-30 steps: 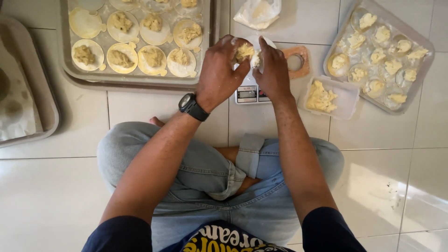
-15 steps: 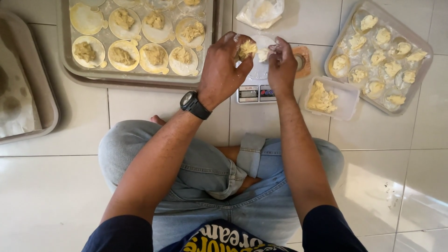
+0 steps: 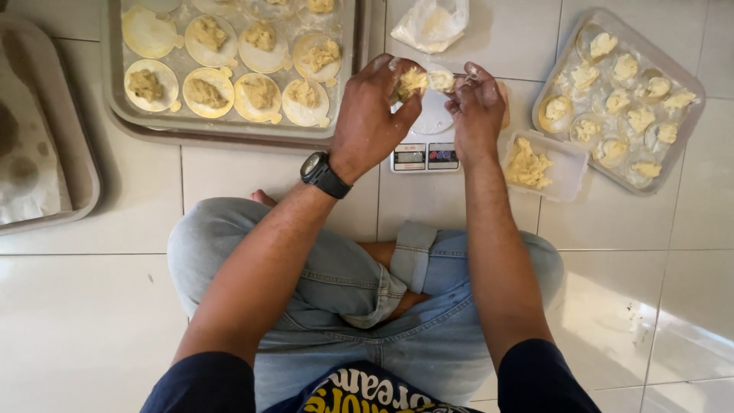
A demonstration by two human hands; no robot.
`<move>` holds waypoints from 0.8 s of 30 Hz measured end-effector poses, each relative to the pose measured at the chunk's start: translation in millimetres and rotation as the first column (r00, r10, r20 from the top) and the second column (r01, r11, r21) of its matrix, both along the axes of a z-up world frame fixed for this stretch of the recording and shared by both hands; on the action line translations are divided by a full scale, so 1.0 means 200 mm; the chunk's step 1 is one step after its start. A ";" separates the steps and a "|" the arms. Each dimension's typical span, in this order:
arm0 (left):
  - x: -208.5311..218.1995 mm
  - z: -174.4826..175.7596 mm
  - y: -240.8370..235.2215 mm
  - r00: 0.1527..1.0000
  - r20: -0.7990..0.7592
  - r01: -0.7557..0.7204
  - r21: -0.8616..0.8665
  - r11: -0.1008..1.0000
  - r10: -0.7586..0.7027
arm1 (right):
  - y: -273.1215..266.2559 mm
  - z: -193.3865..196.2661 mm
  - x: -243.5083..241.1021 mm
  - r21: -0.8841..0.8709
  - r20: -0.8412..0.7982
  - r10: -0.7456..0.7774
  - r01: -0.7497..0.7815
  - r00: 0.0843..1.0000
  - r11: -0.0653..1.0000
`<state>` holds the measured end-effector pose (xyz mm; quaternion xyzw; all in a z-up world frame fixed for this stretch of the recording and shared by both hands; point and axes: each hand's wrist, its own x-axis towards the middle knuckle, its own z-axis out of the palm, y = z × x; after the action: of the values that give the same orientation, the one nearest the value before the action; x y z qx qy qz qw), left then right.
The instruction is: Weighing small portions of dough on a digital scale and placing them into individual plastic bags while sitting on the floor.
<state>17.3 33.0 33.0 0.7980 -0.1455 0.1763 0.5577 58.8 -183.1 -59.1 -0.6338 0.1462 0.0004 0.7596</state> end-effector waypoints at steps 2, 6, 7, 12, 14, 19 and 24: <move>0.00 0.03 0.04 1.000 0.007 -0.020 0.013 1.000 0.020 | 0.06 0.00 -0.01 -0.021 -0.005 0.023 -0.024 1.000 1.000; 0.05 0.06 0.26 0.994 0.076 -0.078 -0.059 0.995 0.082 | 0.20 -0.05 0.04 0.132 -0.011 0.126 -0.123 0.992 0.984; 0.06 0.04 0.37 0.993 0.079 -0.085 -0.061 0.995 0.090 | 0.25 -0.06 0.05 0.130 -0.008 0.133 -0.130 0.991 0.983; 0.03 0.03 1.02 0.932 0.015 -0.293 -0.554 0.779 0.362 | 0.65 -0.09 0.27 0.277 0.084 0.313 -0.324 0.946 0.905; -0.04 0.09 1.12 0.879 -0.047 -0.425 -0.531 0.733 0.475 | 0.87 -0.05 0.35 0.189 0.073 0.366 -0.373 0.928 0.908; -0.04 0.00 1.30 0.797 -0.216 -0.512 -0.737 0.441 0.564 | 1.38 0.01 0.54 0.008 0.047 0.517 -0.518 0.855 0.855; -0.02 -0.07 1.36 0.781 -0.305 -0.519 -0.801 0.297 0.544 | 1.71 -0.01 0.61 -0.287 0.190 0.638 -0.579 0.746 0.763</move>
<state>13.4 304.8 19.3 0.4136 0.2262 0.4079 0.7819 180.7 158.2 -61.5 -0.7163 -0.1780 0.1456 0.6588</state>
